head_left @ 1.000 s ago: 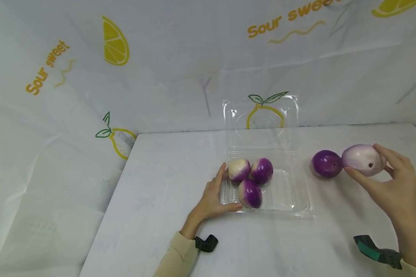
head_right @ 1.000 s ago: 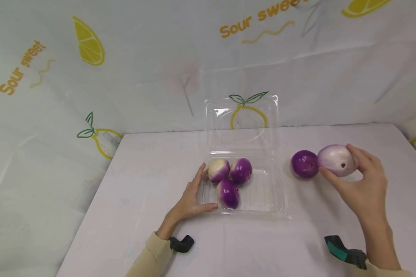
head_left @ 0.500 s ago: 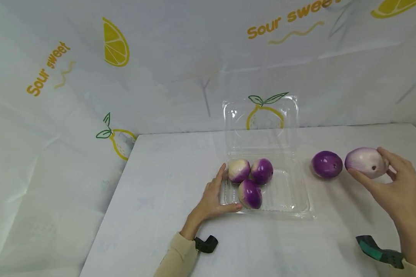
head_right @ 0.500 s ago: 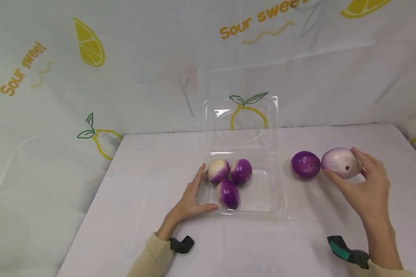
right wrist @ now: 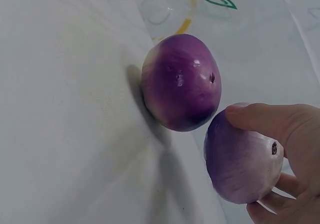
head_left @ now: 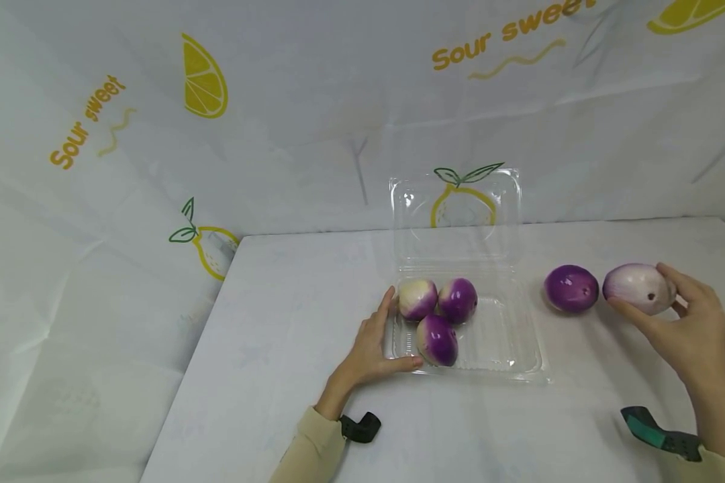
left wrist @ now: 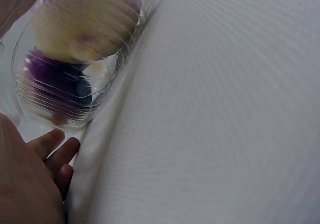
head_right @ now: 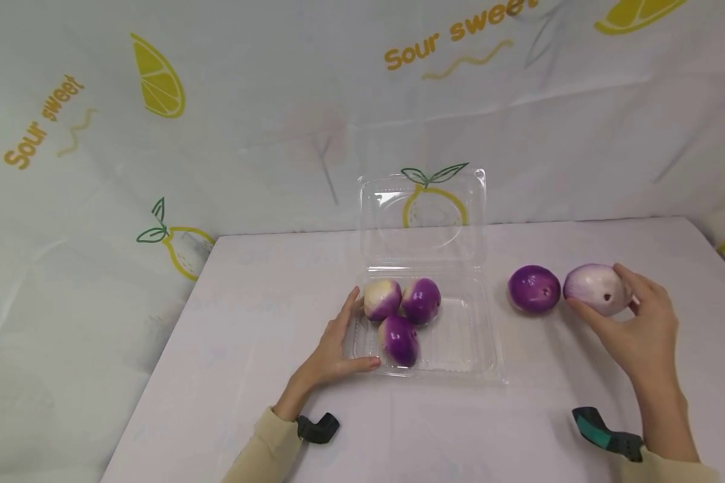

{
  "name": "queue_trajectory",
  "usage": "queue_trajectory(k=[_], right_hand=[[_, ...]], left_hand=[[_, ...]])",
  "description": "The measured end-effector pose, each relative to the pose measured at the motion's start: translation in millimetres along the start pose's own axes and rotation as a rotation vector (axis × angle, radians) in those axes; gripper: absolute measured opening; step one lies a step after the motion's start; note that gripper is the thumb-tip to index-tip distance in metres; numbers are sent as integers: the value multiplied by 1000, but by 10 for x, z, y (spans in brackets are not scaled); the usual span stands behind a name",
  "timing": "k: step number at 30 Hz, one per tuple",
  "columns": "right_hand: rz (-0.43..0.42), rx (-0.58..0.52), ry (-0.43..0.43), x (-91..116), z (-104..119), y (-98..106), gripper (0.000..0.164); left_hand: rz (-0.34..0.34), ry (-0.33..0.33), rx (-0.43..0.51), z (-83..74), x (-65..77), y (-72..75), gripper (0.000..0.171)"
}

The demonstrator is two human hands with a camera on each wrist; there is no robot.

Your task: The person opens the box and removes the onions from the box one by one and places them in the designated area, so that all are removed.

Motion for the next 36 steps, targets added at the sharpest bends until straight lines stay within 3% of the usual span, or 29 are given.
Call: queue_trajectory(k=[7, 25, 36], right_hand=[[42, 24, -13, -11, -67, -44, 79], [96, 39, -23, -24, -148, -94, 81], [129, 57, -14, -29, -146, -105, 87]], left_hand=[[16, 40, 14, 21, 6, -16, 127], [31, 64, 16, 9, -3, -10, 125], [21, 36, 4, 2, 2, 2, 126]])
Point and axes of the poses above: each hand's wrist, its own x-axis away from the middle knuckle, its own y-axis out of the back of the hand, z = x × y, the point moved 3 cm from there along -x, towards the middle knuckle, and after that the axes turned 15 degrees about z, right-handed, at the moved point
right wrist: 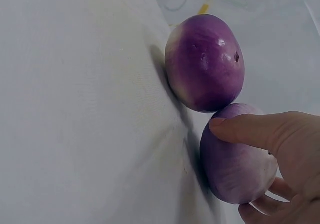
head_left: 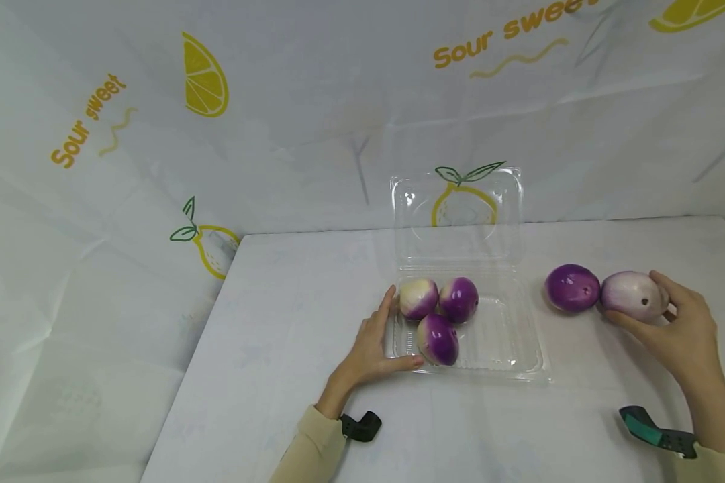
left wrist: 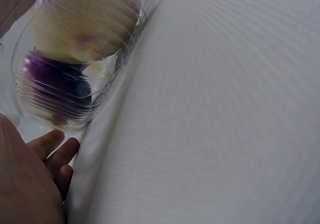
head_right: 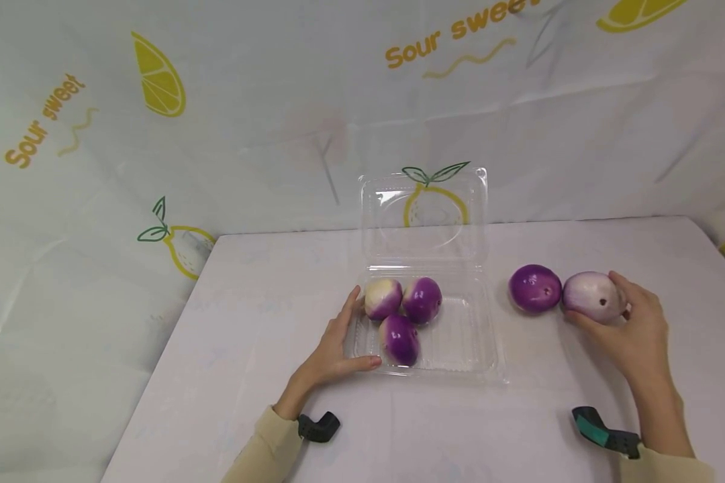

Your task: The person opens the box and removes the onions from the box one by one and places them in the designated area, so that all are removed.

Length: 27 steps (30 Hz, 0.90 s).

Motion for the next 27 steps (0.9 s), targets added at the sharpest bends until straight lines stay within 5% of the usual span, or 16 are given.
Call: queue_trajectory(k=[7, 27], right_hand=[[-1, 2, -6, -15, 1, -3, 87], [-14, -2, 9, -9, -9, 8, 85]], left_hand=[[15, 35, 13, 11, -9, -4, 126], [-3, -11, -9, 26, -6, -12, 125]])
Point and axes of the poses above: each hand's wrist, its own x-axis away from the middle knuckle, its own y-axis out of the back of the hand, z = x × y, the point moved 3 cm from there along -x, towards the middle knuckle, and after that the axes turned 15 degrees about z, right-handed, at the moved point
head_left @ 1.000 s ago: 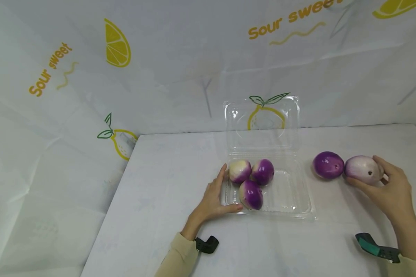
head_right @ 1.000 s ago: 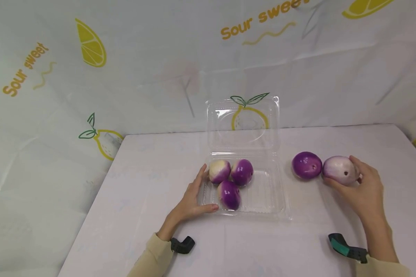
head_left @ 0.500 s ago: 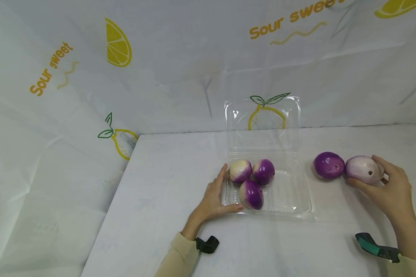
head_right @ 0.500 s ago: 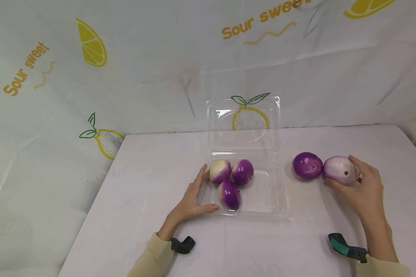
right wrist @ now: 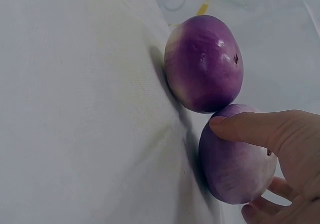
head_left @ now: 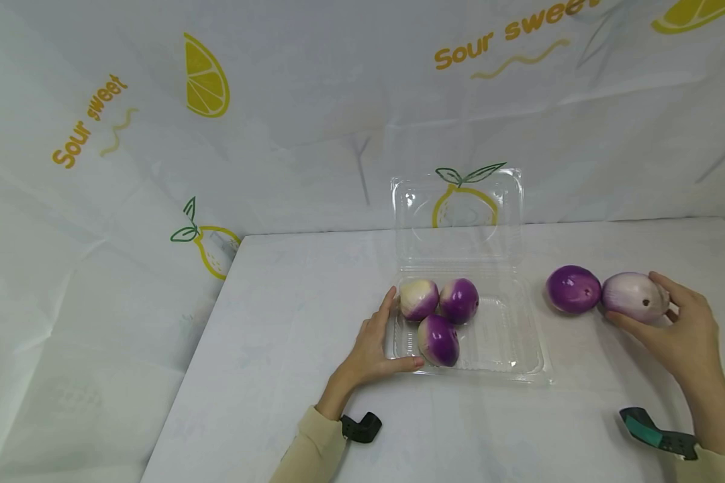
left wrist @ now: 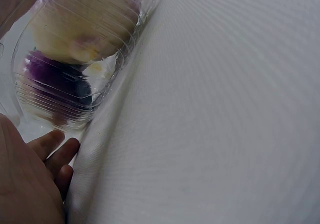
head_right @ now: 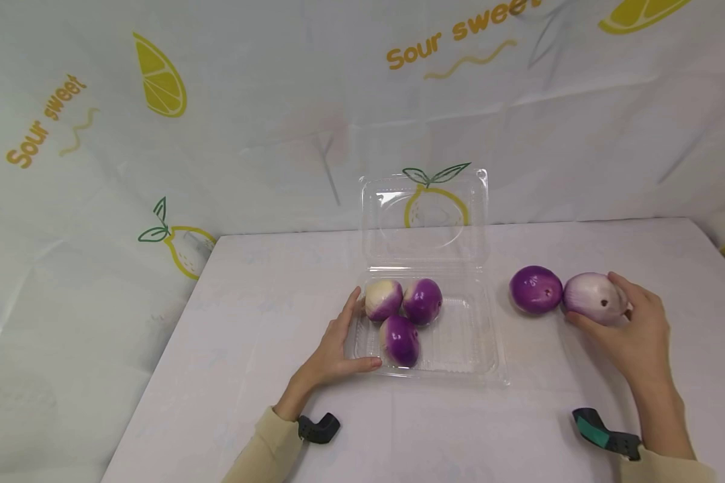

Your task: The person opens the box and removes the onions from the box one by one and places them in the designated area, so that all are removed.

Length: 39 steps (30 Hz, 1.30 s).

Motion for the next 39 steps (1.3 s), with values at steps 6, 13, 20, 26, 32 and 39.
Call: queue_trajectory(k=[6, 13, 20, 26, 32, 39], right_hand=[[-1, 5, 5, 9, 2, 4, 85], [-15, 10, 17, 25, 19, 17, 85], [-25, 11, -8, 42, 63, 19, 81], [-47, -9, 17, 74, 141, 25, 79], [-103, -93, 62, 107, 275, 45, 78], [-142, -200, 160, 153, 535, 36, 77]], left_hand=[[4, 28, 10, -7, -4, -1, 126], [10, 46, 16, 4, -5, -8, 126], [3, 35, 13, -11, -4, -3, 126], [2, 38, 12, -9, -2, -1, 126], [4, 31, 9, 2, -6, -2, 126], [2, 20, 9, -14, -7, 4, 126]])
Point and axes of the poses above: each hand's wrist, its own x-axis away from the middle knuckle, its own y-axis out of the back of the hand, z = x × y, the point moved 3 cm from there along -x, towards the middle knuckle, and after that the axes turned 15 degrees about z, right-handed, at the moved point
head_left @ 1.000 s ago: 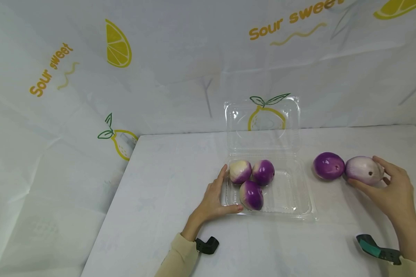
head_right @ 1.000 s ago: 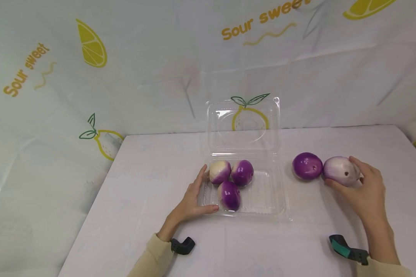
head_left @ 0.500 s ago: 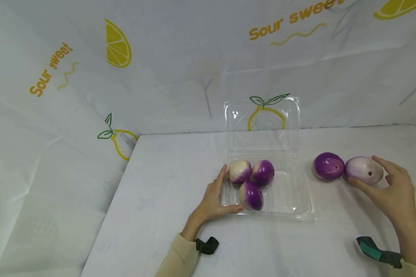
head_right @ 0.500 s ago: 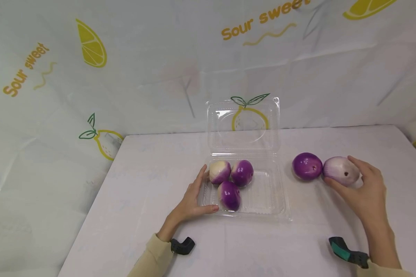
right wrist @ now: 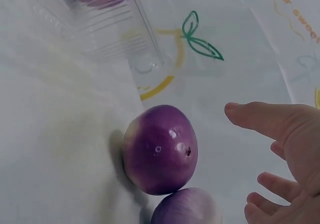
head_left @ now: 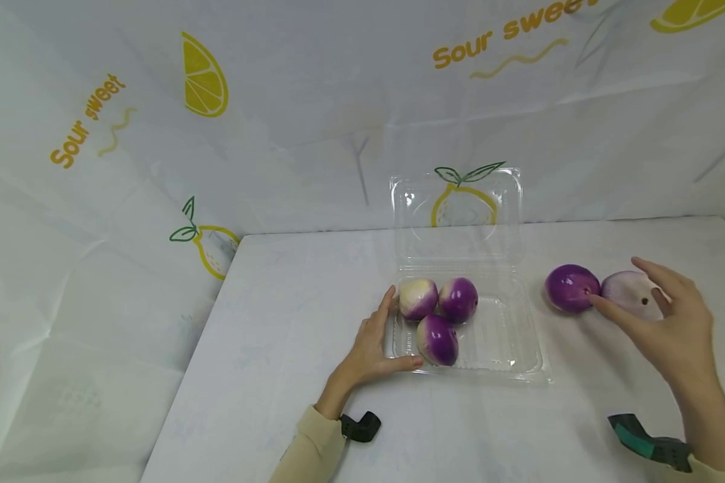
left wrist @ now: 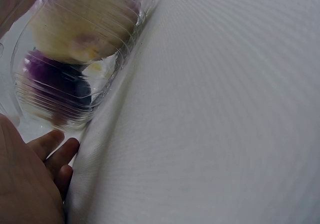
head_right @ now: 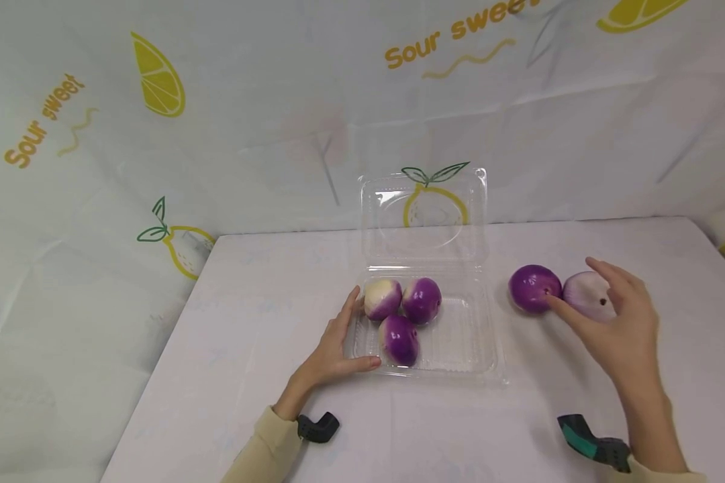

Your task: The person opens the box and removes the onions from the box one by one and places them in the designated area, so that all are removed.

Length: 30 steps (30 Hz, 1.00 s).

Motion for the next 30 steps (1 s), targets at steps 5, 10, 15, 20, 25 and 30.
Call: queue_trajectory(k=[5, 10, 15, 20, 25, 30], right_hand=[[1, -59, 47, -9, 141, -55, 76], [14, -102, 84, -30, 256, -115, 75], [15, -153, 123, -39, 335, -204, 73], [54, -158, 158, -26, 403, -309, 71], [102, -142, 157, -16, 464, -424, 70], [129, -173, 155, -21, 519, -526, 68]], left_hand=[[-4, -13, -5, 1, 1, 2, 125], [-3, -11, -4, 5, -5, 1, 125], [-5, -14, -3, 8, -8, -3, 125], [-6, -22, -12, 6, -10, -1, 125], [-7, -27, -11, 4, -8, 3, 125], [-3, -27, -5, 3, -5, 3, 125]])
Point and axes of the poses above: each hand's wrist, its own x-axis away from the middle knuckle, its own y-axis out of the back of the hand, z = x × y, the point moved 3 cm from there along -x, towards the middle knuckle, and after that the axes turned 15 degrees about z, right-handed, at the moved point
